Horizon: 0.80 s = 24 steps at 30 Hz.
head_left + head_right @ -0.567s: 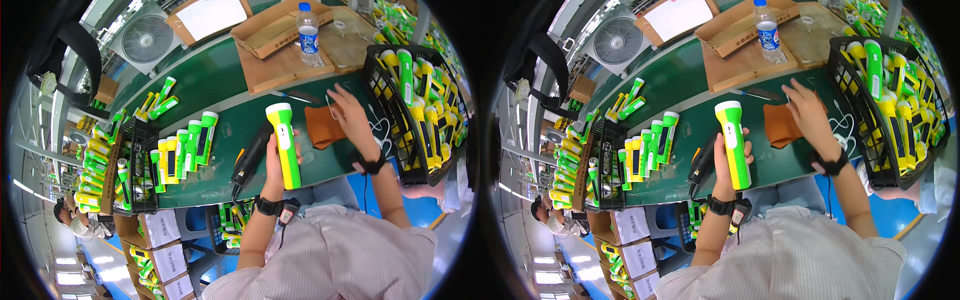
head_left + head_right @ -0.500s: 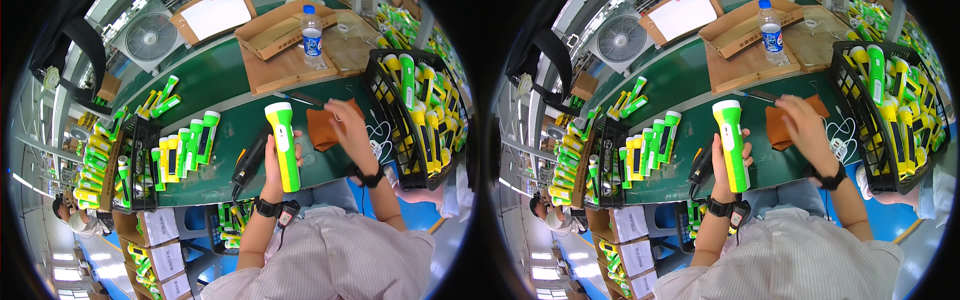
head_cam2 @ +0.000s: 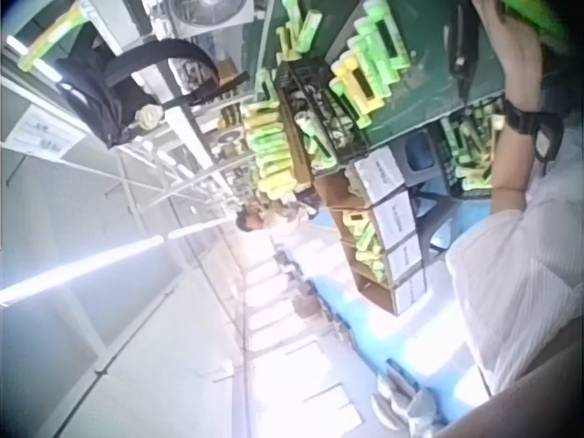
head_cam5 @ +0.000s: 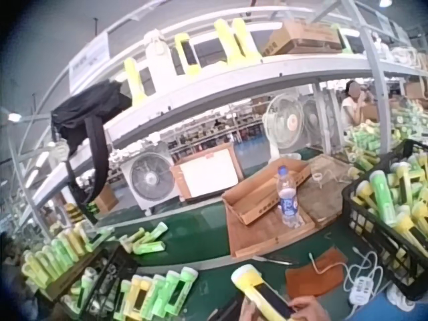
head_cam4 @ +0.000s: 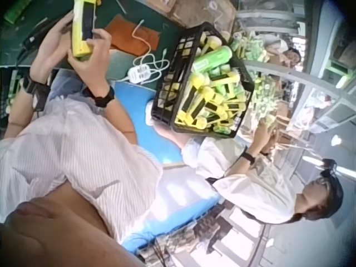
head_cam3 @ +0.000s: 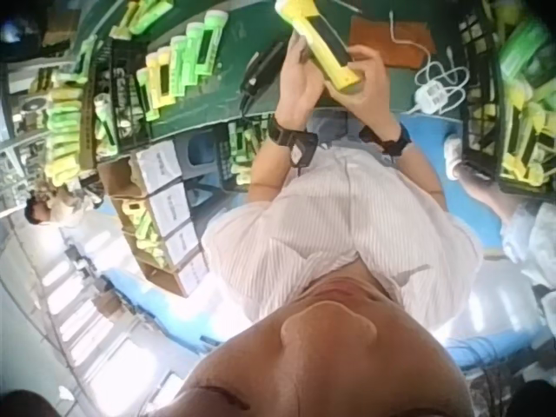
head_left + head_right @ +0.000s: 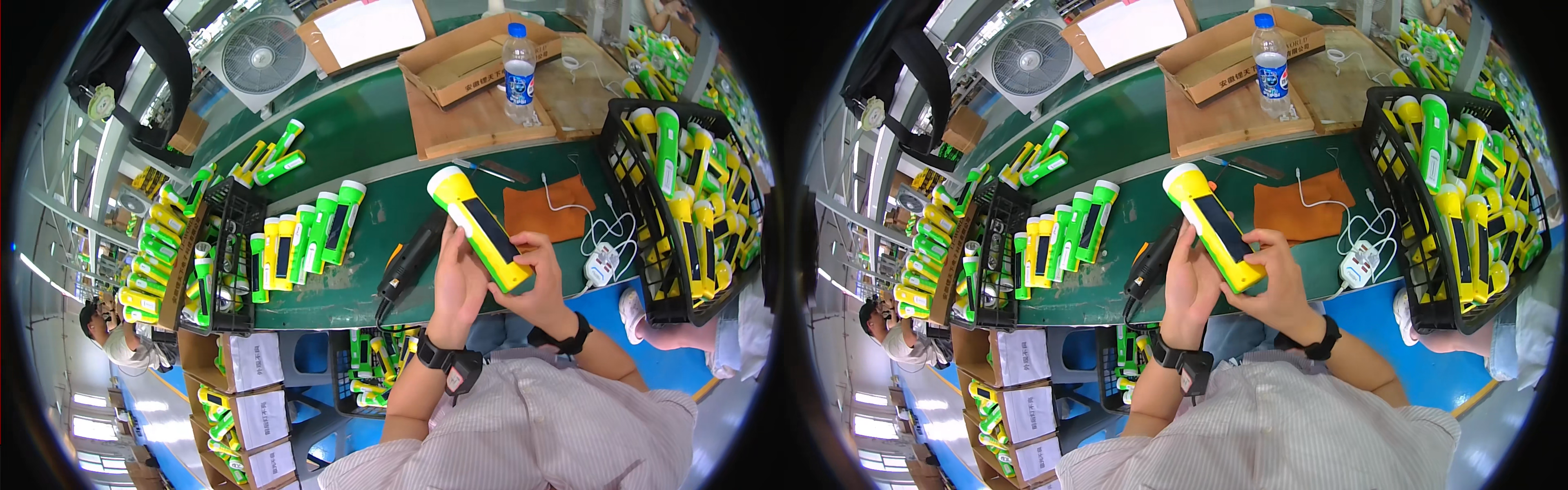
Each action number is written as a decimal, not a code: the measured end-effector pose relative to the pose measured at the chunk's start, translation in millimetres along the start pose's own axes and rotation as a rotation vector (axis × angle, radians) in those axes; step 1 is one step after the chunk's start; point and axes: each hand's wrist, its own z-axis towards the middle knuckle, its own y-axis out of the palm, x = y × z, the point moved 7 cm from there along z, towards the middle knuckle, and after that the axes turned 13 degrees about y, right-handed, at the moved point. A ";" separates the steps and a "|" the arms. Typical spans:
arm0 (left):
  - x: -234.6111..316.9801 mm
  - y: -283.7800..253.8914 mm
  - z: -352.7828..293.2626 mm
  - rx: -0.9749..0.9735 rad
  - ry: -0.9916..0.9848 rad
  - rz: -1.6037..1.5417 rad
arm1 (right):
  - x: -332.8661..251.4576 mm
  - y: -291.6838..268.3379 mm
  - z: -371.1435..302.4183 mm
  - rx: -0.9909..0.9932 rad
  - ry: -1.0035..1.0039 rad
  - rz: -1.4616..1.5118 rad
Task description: Assembling, inspecting, and testing handheld flashlights at a factory workstation.
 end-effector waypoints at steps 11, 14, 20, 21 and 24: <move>8.9 -3.8 -15.1 0.005 0.121 0.353 | 36.7 31.4 -14.5 -0.419 0.772 0.643; 7.5 13.8 -23.8 -0.264 0.257 0.742 | 50.5 11.0 -18.0 -0.174 0.741 0.632; 67.7 -2.4 -27.7 -0.274 0.387 1.121 | 25.7 -82.0 17.3 0.082 0.576 0.082; 82.8 -11.3 -24.6 -0.253 0.422 1.165 | -2.0 -107.7 9.0 0.279 0.269 -0.313; 121.2 -31.1 14.7 -0.368 0.396 1.414 | 24.9 -215.0 -31.3 0.734 0.423 -0.432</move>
